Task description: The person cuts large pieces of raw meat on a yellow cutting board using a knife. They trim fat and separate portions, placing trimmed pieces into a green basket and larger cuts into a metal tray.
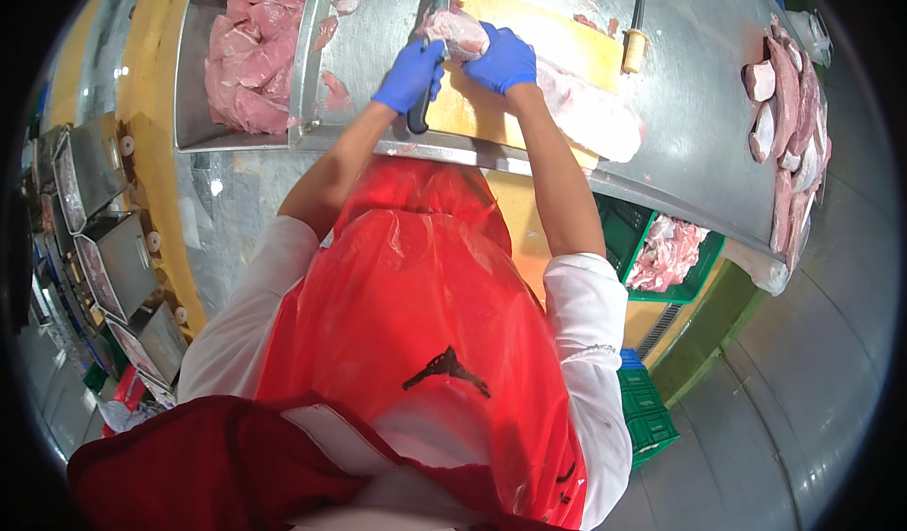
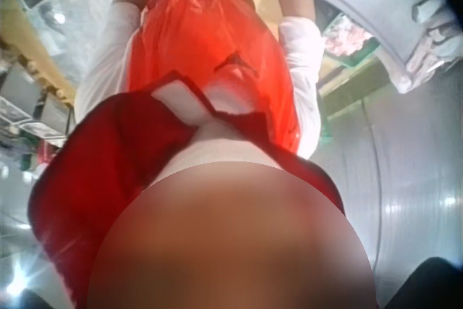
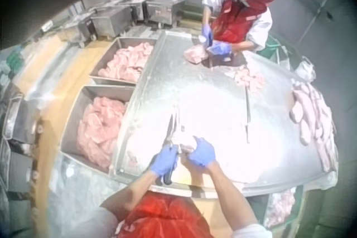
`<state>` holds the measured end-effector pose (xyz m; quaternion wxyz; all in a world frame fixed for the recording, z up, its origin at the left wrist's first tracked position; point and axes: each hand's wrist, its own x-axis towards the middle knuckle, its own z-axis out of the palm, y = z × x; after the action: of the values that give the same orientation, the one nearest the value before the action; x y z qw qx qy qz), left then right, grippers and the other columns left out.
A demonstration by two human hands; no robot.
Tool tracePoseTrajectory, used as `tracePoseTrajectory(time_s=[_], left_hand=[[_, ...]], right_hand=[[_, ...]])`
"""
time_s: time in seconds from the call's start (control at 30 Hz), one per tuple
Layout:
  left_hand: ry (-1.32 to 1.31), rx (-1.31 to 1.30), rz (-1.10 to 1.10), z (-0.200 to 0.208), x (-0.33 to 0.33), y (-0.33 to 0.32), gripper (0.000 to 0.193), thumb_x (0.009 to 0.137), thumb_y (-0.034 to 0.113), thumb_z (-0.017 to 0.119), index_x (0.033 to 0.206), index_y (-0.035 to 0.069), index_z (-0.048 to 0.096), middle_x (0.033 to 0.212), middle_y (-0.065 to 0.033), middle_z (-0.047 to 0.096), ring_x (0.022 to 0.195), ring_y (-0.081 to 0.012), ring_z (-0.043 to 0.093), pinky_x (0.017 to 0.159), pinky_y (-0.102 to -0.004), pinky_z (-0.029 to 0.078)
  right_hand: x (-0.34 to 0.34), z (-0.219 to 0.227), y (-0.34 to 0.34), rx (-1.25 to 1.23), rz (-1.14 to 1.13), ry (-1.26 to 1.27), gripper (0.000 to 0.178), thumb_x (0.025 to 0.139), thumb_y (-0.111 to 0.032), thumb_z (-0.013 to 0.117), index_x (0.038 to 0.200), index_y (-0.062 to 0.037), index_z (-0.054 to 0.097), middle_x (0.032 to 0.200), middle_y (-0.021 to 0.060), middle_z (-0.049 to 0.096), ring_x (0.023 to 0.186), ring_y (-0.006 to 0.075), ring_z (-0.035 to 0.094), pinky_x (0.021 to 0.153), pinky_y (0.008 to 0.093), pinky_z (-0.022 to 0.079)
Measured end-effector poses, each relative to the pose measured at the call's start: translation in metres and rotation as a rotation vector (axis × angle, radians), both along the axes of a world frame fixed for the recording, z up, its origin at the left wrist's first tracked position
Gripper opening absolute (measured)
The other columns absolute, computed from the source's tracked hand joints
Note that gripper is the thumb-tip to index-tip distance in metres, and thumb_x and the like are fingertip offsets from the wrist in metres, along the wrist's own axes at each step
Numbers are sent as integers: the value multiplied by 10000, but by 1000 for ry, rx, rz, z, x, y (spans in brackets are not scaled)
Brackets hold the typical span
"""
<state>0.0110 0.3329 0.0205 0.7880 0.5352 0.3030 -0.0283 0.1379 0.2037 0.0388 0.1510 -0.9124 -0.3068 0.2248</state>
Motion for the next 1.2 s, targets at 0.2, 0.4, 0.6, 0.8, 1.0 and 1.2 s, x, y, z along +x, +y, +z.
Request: tracePoseTrajectory(time_s=[0.2, 0.4, 0.6, 0.8, 1.0, 1.2], left_hand=[[131, -457, 12, 26, -54, 31, 262, 990, 376, 541, 894, 133, 524, 595, 13, 464, 427, -122, 450, 424, -277, 412], [116, -461, 170, 32, -123, 58, 247, 989, 369, 544, 929, 130, 523, 612, -2, 499, 424, -145, 475, 422, -299, 413], [118, -481, 250, 14, -141, 53, 202, 982, 320, 572, 947, 122, 547, 618, -9, 509, 433, -161, 499, 419, -298, 420], [120, -122, 129, 19, -139, 43, 230, 991, 310, 574, 954, 86, 538, 637, -2, 499, 457, -107, 476, 421, -263, 402], [-93, 379, -57, -16, -130, 30, 279, 979, 289, 586, 962, 12, 559, 636, -81, 556, 496, -176, 529, 470, -323, 425], [-60, 660, -231, -9, -97, 20, 309, 973, 281, 559, 1024, -24, 554, 697, -223, 639, 633, -396, 642, 589, -462, 473]], right_hand=[[-11, -20, -8, -21, 81, -182, 854, 664, -489, 770, 1411, -185, 492, 1264, 192, 582, 1175, 352, 562, 1014, 479, 416], [-71, -14, 13, 320, 77, -448, 753, 638, -488, 805, 1298, -209, 575, 1220, 170, 555, 1144, 393, 493, 949, 522, 399], [-81, -29, 37, 307, 97, -557, 453, 659, -370, 798, 1068, -220, 676, 1088, 105, 596, 1008, 350, 528, 837, 496, 424], [-76, -34, 19, 469, -26, -429, 272, 665, -236, 783, 922, -176, 715, 953, 89, 613, 923, 319, 569, 764, 441, 503], [-88, -38, 16, 661, -417, -81, 269, 742, -210, 766, 942, -37, 722, 719, 70, 661, 602, 128, 602, 582, 283, 501], [-82, -31, 9, 631, -609, 184, 295, 738, -227, 794, 850, 35, 718, 654, 49, 664, 594, 82, 580, 557, 247, 470]])
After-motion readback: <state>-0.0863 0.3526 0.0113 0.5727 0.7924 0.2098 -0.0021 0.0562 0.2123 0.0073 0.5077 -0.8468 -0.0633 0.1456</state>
